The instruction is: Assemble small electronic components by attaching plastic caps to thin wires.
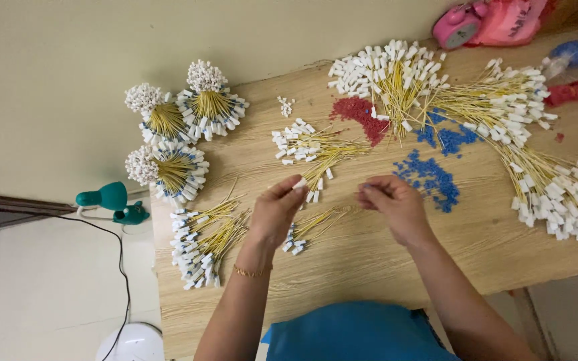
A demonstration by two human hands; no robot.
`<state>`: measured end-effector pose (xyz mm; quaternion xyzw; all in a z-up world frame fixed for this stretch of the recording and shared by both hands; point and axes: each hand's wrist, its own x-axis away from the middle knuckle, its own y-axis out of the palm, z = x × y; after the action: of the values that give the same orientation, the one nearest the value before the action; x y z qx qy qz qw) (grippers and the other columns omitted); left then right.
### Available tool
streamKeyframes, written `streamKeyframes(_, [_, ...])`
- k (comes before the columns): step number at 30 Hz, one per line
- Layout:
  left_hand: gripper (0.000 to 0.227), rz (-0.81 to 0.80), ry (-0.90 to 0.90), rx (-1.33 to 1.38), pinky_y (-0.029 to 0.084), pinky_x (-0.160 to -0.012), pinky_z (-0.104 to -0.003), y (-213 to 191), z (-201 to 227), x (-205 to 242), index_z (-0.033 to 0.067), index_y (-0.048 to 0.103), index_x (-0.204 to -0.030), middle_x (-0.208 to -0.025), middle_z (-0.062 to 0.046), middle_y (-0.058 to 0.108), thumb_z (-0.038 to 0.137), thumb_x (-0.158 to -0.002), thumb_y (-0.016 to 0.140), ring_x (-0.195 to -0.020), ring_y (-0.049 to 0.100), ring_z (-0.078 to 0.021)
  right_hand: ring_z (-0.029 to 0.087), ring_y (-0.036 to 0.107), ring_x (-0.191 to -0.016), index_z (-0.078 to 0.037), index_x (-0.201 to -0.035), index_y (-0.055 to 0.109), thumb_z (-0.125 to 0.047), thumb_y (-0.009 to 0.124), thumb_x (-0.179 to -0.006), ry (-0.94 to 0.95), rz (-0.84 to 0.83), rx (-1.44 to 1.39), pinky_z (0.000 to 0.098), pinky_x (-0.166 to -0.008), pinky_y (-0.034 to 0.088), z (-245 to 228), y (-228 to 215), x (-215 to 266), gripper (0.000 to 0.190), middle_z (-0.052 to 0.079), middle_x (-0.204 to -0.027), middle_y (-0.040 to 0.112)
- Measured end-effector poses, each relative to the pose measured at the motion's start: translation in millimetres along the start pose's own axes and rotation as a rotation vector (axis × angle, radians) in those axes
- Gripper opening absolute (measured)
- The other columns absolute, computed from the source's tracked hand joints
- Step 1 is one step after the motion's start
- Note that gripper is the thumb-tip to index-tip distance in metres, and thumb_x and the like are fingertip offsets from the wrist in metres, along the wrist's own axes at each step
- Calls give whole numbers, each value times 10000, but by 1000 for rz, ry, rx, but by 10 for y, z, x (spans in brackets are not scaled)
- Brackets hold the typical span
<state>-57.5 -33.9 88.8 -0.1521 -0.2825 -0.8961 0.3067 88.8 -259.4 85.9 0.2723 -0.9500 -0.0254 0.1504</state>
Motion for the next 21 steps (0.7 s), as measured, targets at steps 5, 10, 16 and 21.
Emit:
streamKeyframes(5, [295,-103,-66,383,599,-959,-366,244,0,403,-11,653,-1270,-1090,-122,729,16,-978,633,-981,712,-217,172,763,-916,-25,-1135,670,-34,621,-955,-31,-98,-97,317,-810,632,-385,481,336,187,81,-1010,767])
streamKeyframes(10, [281,-192,-145,438,609,-826,-358,497,46,695,9,670,-1265,-1041,-101,730,137,-1023,608,-866,708,-188,108,698,-889,1,-1090,706,-40,682,-986,-272,-157,140,271,-798,605,-435,580,456,115,64,-990,747])
streamKeyframes(16, [273,-187,-43,286,613,-754,-349,659,12,831,27,671,-1264,-990,-80,728,134,-1024,598,-779,709,-185,78,707,-837,-33,-1077,705,-66,666,-977,-254,-115,116,241,-748,592,-653,607,635,112,29,-949,758])
streamKeyframes(21, [298,-187,69,40,609,-797,-293,783,138,971,9,671,-1295,-1015,-59,740,101,-1020,599,-831,699,-136,76,694,-904,-30,-1057,701,-70,672,-981,-378,-111,185,241,-793,584,-722,603,707,91,28,-1008,751])
